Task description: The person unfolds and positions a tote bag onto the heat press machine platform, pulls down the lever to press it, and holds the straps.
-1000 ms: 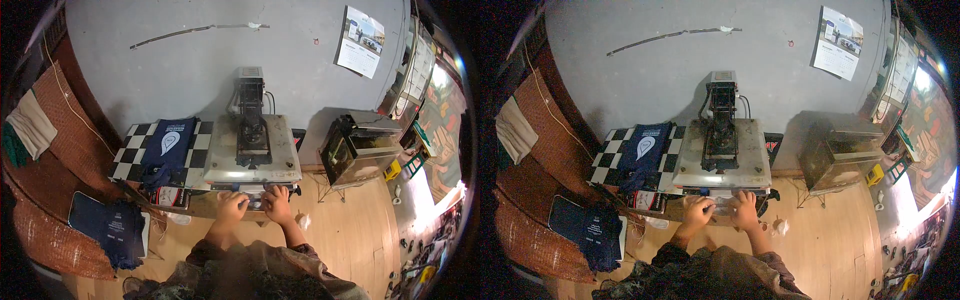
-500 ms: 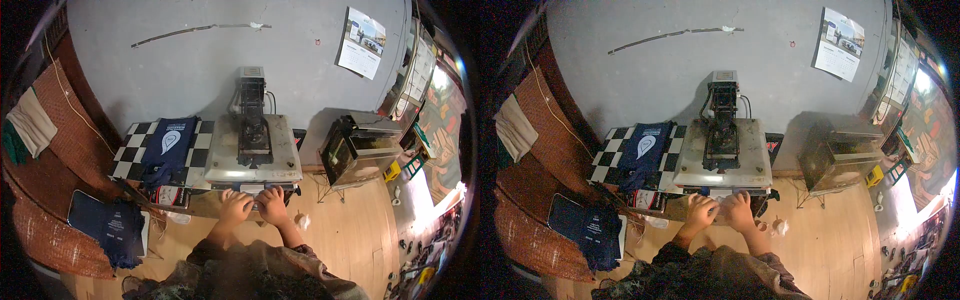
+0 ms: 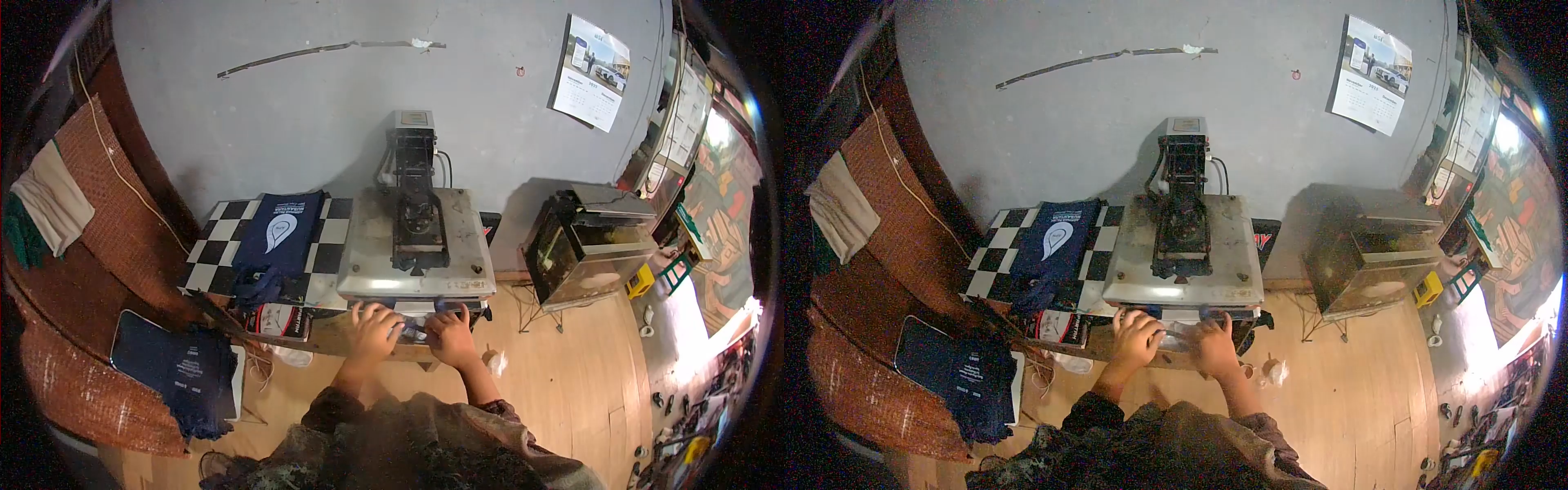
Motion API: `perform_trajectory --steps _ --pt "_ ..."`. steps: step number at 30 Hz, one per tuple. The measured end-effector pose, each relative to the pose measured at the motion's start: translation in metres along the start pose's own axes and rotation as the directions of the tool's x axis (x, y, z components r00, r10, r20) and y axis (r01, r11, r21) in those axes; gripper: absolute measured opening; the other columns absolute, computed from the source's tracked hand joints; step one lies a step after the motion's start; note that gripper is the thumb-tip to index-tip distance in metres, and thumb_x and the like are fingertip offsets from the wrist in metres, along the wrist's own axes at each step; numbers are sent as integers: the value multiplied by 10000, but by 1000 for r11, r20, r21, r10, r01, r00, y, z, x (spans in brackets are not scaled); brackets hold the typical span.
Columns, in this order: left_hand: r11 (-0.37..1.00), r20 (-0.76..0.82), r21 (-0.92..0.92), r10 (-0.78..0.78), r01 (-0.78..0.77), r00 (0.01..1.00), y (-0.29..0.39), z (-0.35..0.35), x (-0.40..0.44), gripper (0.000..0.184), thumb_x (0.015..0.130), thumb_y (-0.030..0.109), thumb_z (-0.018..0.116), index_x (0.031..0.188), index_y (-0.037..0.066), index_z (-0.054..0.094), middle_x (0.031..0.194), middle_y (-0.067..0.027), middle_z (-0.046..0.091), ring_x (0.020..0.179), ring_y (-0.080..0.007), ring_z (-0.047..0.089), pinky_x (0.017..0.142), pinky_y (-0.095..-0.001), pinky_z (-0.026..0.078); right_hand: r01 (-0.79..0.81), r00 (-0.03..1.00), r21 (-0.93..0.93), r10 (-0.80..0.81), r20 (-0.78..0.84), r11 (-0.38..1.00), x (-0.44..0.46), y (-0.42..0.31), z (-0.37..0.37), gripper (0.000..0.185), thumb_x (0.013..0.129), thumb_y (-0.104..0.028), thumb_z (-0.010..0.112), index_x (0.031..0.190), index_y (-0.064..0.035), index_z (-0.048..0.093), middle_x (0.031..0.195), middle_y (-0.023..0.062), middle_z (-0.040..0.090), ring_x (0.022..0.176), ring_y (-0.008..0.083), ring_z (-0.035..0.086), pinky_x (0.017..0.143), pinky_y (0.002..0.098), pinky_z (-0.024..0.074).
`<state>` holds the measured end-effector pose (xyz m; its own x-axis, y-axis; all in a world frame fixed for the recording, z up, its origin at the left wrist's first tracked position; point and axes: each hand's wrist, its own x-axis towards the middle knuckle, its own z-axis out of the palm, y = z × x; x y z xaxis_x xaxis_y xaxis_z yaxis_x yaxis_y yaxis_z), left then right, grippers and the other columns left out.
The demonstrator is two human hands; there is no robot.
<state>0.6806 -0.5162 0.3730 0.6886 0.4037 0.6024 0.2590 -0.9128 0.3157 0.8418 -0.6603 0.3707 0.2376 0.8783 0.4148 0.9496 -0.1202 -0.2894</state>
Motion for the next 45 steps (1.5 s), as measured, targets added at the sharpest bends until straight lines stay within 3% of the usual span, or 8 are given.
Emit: perform_trajectory --steps 7,21,27,31,33,35,37,45 --pt "997 48 -66 30 -27 998 5 -1 -6 133 864 232 691 927 115 692 1023 -36 635 1122 -274 526 1078 -576 248 -24 997 -44 27 66 999 3 -17 15 463 815 -288 680 1254 -155 617 1052 84 669 1090 288 602 1126 640 202" --pt "999 -63 -12 -32 31 998 -25 -2 -22 130 878 232 670 921 109 676 984 -23 642 976 -288 571 947 -494 399 23 991 157 -43 127 987 -9 2 26 148 871 -203 664 861 -55 665 777 132 659 834 330 631 870 439 432" --pt "602 134 -717 -375 351 917 -48 52 -40 196 964 229 635 1096 85 617 1123 -89 581 807 -204 628 669 -291 495 -24 944 392 149 -293 920 -7 4 25 87 871 -113 663 845 -31 649 845 149 618 868 336 569 853 408 437" --pt "-65 416 -847 -699 527 582 -41 52 -25 407 982 300 620 1319 134 464 1214 -42 522 859 -175 618 666 -326 519 -243 727 717 612 -312 654 -6 40 71 137 960 -125 591 934 2 638 872 65 617 877 213 571 816 300 442" --pt "-289 595 -764 -661 577 457 -58 62 -23 436 974 365 621 1332 173 461 1185 -21 545 859 -167 623 667 -332 520 -355 635 917 767 92 184 -2 52 74 189 984 -171 575 1017 3 642 913 35 629 873 174 576 798 285 450" --pt "-351 693 -685 -583 638 423 -72 74 -19 408 967 364 631 1300 171 494 1141 -7 569 834 -152 622 662 -329 519 -389 631 908 763 139 156 2 59 77 218 981 -192 579 1076 -9 649 962 39 657 872 170 602 794 290 471" --pt "-403 776 -600 -503 691 380 -74 77 -15 381 960 363 641 1268 170 526 1097 6 593 809 -136 622 657 -326 518 -382 600 901 687 411 -205 7 78 101 227 967 -204 609 1094 -20 651 982 48 673 886 166 620 802 302 487" --pt "-91 601 -712 -591 696 538 -52 83 -24 231 969 323 640 1029 100 657 816 23 616 668 -87 587 564 -270 481 -322 635 895 631 446 -308 10 48 95 160 967 -225 643 959 -66 645 773 -24 565 694 119 548 599 289 441"
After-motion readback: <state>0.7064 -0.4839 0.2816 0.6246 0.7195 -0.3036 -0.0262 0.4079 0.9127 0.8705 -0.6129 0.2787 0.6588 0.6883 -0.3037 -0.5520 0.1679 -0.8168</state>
